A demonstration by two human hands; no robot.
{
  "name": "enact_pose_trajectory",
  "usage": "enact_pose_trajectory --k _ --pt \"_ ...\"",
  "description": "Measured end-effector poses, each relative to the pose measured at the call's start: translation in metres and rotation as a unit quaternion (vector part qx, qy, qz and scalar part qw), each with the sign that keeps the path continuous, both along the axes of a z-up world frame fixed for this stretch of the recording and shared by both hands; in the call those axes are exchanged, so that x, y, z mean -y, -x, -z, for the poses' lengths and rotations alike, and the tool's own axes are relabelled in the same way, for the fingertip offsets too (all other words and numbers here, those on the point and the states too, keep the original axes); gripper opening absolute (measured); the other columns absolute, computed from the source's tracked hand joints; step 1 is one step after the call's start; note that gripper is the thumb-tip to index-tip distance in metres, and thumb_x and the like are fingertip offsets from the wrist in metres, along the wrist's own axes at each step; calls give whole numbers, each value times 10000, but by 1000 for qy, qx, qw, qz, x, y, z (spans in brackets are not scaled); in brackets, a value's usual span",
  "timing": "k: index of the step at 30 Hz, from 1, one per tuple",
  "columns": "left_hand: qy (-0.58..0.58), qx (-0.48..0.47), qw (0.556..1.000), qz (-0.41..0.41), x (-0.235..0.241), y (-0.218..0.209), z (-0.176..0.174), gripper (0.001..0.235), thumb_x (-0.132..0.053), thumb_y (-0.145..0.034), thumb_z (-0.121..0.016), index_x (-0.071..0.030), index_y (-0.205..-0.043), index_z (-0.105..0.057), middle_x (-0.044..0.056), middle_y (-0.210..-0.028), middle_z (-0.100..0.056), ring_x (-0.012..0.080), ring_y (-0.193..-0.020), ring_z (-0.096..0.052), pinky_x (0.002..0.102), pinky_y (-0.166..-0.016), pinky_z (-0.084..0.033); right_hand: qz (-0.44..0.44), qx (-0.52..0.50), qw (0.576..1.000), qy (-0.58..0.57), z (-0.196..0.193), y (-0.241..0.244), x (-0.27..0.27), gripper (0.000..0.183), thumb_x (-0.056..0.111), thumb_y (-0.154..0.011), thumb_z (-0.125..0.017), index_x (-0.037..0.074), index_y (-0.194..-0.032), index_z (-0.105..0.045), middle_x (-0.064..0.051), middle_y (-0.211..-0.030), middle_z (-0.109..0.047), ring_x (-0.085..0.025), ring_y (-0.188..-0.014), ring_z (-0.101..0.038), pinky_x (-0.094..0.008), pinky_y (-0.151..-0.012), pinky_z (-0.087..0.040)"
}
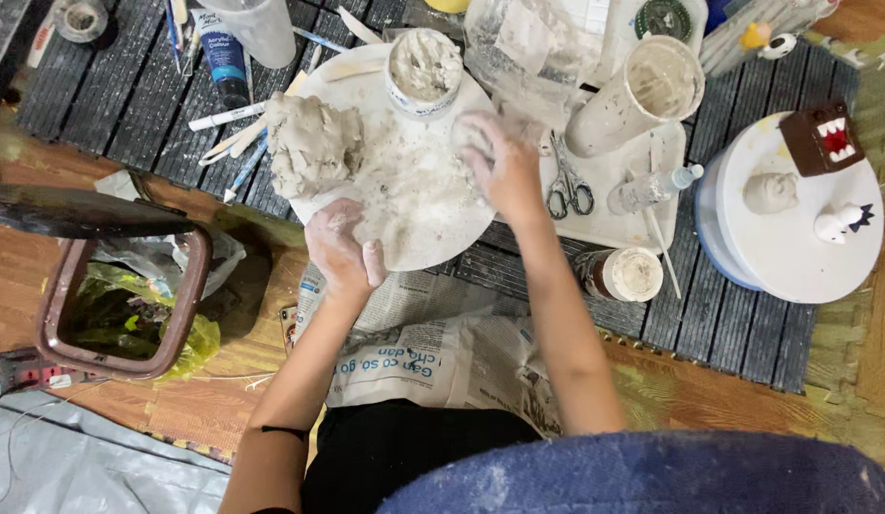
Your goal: The person kneads and shapes a lump of grey clay on a white circular board. They use a wooden stick to mix a grey paste in a small container and add water from a bottle. The person then rolls a small piece of clay into a ball and shapes it with their fingers.
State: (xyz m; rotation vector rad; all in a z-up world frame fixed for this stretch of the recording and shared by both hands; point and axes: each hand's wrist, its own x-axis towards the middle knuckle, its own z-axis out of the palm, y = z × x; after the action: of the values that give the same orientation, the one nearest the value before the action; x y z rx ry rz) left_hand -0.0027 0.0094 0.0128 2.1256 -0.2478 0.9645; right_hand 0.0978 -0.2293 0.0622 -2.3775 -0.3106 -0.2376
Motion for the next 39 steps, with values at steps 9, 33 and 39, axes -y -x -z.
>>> enact_pose_trajectory --k 9,33,39 --pt "10 22 1000 3 -1 -1 -1 480 -441 -1037 -459 1 -1210 -532 140 -1079 -636 303 -937 -581 427 -886 -452 2 43 999 -25 10 83 -52 349 140 -922 -766 179 -1258 -680 -60 -1276 -730 -205 -987 -757 -304 -787 -623" --pt "-35 -41 998 20 -11 1 10 412 -360 -960 -532 12 -1126 -598 160 -1219 -599 326 -1054 -581 433 -939 -431 -39 -10 998 52 -2 -15 -101 218 65 -987 -650 109 -1149 -511 -95 -1039 -739 -322 -922 -736 -433 -764 -564" --pt "-35 -61 997 19 -9 6 9 417 -297 -903 -599 34 -1157 -581 187 -1246 -591 349 -1066 -575 438 -944 -442 -186 -1 982 -22 -9 28 -67 245 77 -983 -627 115 -1108 -420 -56 -1127 -753 -256 -904 -781 -368 -608 -565"
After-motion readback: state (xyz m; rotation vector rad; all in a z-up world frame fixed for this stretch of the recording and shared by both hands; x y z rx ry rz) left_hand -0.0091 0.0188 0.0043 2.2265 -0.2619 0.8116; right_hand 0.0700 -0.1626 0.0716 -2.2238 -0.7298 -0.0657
